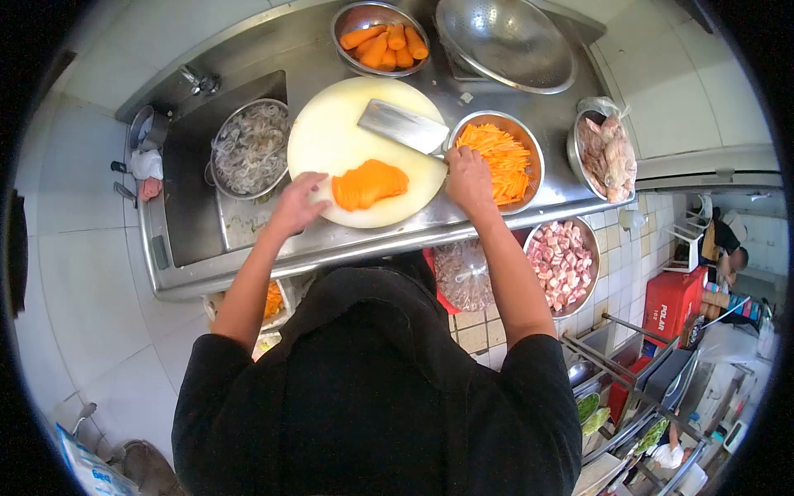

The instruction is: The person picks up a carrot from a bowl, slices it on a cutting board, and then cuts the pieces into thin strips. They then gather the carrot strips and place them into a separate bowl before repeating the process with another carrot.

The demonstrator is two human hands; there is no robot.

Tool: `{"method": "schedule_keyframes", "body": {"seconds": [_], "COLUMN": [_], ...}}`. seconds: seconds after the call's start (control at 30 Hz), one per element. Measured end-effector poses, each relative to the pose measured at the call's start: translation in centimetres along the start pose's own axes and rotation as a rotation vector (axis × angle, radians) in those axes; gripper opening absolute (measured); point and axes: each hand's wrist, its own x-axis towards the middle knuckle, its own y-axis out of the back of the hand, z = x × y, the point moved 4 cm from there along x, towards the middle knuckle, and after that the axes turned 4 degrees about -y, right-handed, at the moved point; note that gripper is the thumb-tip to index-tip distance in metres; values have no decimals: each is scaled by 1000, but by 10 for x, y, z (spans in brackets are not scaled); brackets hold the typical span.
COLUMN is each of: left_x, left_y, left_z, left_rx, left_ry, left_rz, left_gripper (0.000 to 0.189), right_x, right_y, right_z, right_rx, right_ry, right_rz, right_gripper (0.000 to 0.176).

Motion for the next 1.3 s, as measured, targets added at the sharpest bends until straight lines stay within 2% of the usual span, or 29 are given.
{"method": "schedule_keyframes", "body": {"seconds": [0.13,0.23,0.33,0.43,0.53,0.63,0.77,0.8,0.9,0.93,1.03,1.13,1.23,1.3], "left_x": [-15,-10,-7,-5,13,36,41,40,35,34,39,50,61,61], "left_y": [-28,-39,-38,-31,-52,-62,-63,-63,-65,-64,-66,-87,-100,-101], "left_z": [-4,-7,-9,19,35,24,17,18,26,30,41,48,43,42], "left_rx": [99,122,74,199,341,375,322,326,446,502,367,433,483,488], "left_ry": [-235,-228,-211,-331,-422,-317,-310,-306,-322,-329,-422,-518,-360,-349], "left_rz": [154,192,183,203,127,-22,-64,-61,33,82,8,-24,-62,-40], "left_gripper": [60,62,64,76,94,104,102,101,97,95,90,83,75,72], "right_x": [17,23,2,-27,-65,-99,-125,-128,-133,-134,-127,-128,-136,-143], "right_y": [-10,-16,-8,2,-15,-22,-14,-10,-15,-11,1,8,9,13], "right_z": [4,-1,-14,-23,-14,-13,-27,-32,-36,-35,-39,-40,-38,-40], "right_rx": [-38,-76,181,344,569,714,879,887,964,849,634,632,584,579], "right_ry": [-48,-80,-180,-388,-470,-549,-599,-649,-656,-664,-562,-581,-564,-572], "right_rz": [-89,-184,-125,-238,-269,-280,-297,-328,-446,-523,-418,-447,-451,-455], "right_gripper": [23,24,25,28,32,34,33,44,56,56,57,60,59,58]}}
